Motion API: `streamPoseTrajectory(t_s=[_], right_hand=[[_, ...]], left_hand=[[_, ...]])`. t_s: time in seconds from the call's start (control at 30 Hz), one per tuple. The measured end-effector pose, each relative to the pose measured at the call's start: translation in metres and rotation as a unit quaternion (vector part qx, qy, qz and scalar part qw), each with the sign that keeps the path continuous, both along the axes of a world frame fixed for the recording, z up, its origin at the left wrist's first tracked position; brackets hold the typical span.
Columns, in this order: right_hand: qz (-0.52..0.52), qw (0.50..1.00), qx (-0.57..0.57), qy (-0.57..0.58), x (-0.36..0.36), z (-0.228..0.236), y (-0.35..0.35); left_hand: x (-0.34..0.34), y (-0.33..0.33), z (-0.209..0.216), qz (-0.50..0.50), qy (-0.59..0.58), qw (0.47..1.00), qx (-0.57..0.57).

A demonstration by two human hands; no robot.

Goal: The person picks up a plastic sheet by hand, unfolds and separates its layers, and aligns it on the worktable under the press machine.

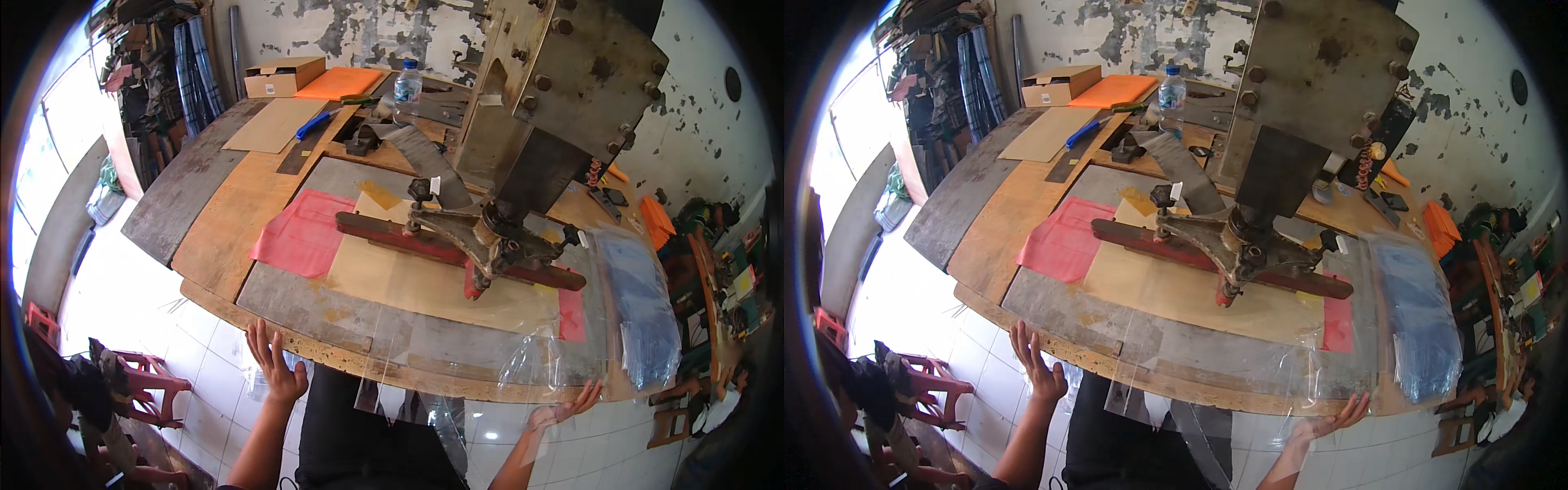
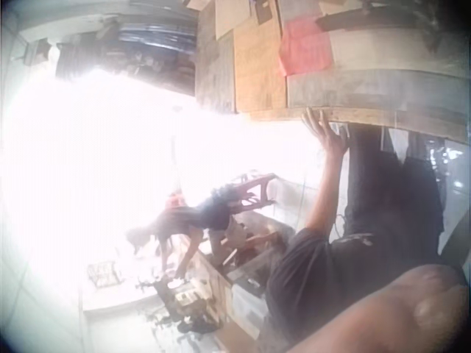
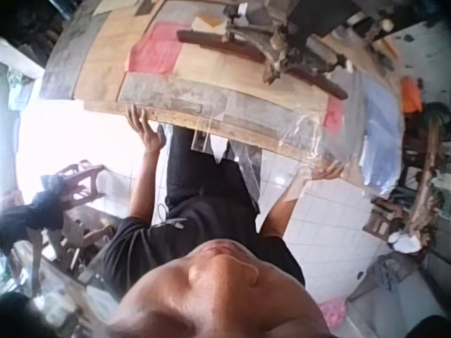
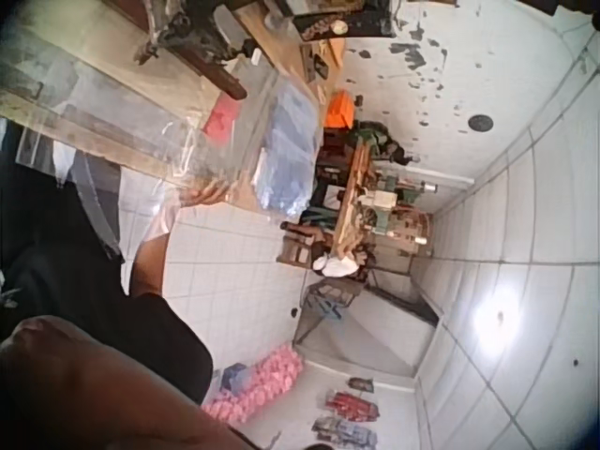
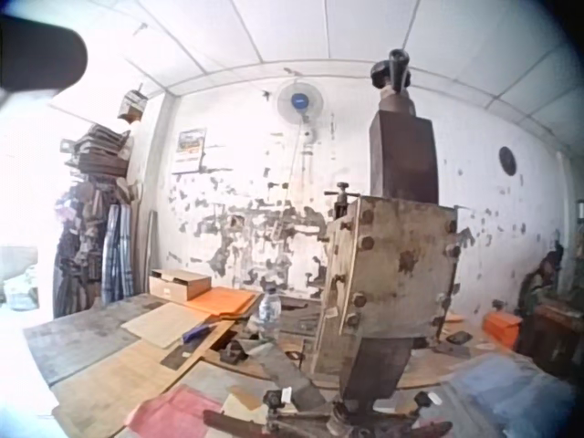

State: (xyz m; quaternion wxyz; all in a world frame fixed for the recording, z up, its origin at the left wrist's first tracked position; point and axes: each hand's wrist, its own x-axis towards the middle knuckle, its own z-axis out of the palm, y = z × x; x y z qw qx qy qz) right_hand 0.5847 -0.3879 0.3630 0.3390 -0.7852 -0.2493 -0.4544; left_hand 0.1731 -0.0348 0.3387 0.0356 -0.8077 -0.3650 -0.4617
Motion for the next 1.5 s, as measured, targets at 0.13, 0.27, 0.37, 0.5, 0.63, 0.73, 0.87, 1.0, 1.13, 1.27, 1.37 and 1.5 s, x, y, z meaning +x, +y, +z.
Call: streamPoseTrajectory(t_s=[0.13, 0.27, 0.37, 0.5, 0.63, 0.73, 0.87, 1.0, 1.13, 1.27, 1.37, 1.5], right_hand=[[0.008, 0.998, 0.059, 0.011, 0.001, -0.005, 0.010], [-0.012, 1.000, -0.003, -0.007, 0.044, -0.045, -0.050], [-0.004, 1.000, -0.010, -0.005, 0.028, -0.035, -0.025], [-0.017, 1.000, 0.000, -0.003, 0.024, -0.028, -0.022], [-0.016, 1.000, 0.024, 0.000, 0.022, -0.025, -0.018], [0.001, 1.000, 0.008, 0.011, 0.019, -0.023, -0.020], [0.003, 1.000, 0.018, 0.021, 0.005, -0.009, -0.005], [-0.005, 1.000, 0.015, 0.009, 0.004, -0.004, -0.002], [0.000, 1.000, 0.017, 0.013, 0.002, -0.002, -0.002], [0.003, 1.000, 0.012, -0.011, 0.014, -0.013, -0.010], [0.014, 1.000, 0.002, -0.022, 0.005, -0.002, -0.004], [0.022, 1.000, 0.016, -0.003, -0.011, 0.013, 0.011]], left_hand=[[0.022, 0.017, -0.026, 0.007, -0.123, 0.989, 0.077], [0.032, 0.019, -0.029, 0.001, -0.139, 0.987, 0.078], [0.018, 0.017, -0.032, 0.012, -0.106, 0.992, 0.061], [0.014, 0.017, -0.033, -0.001, -0.096, 0.994, 0.048], [0.018, 0.018, -0.034, -0.001, -0.110, 0.992, 0.053], [0.020, 0.018, -0.034, 0.002, -0.116, 0.992, 0.058], [0.018, 0.018, -0.037, 0.003, -0.115, 0.992, 0.059], [0.017, 0.018, -0.038, -0.001, -0.116, 0.992, 0.050], [0.017, 0.019, -0.040, 0.000, -0.116, 0.992, 0.051], [0.018, 0.019, -0.040, 0.004, -0.116, 0.992, 0.049], [0.019, 0.018, -0.033, 0.004, -0.099, 0.993, 0.058], [0.018, 0.019, -0.037, 0.003, -0.109, 0.992, 0.058]])
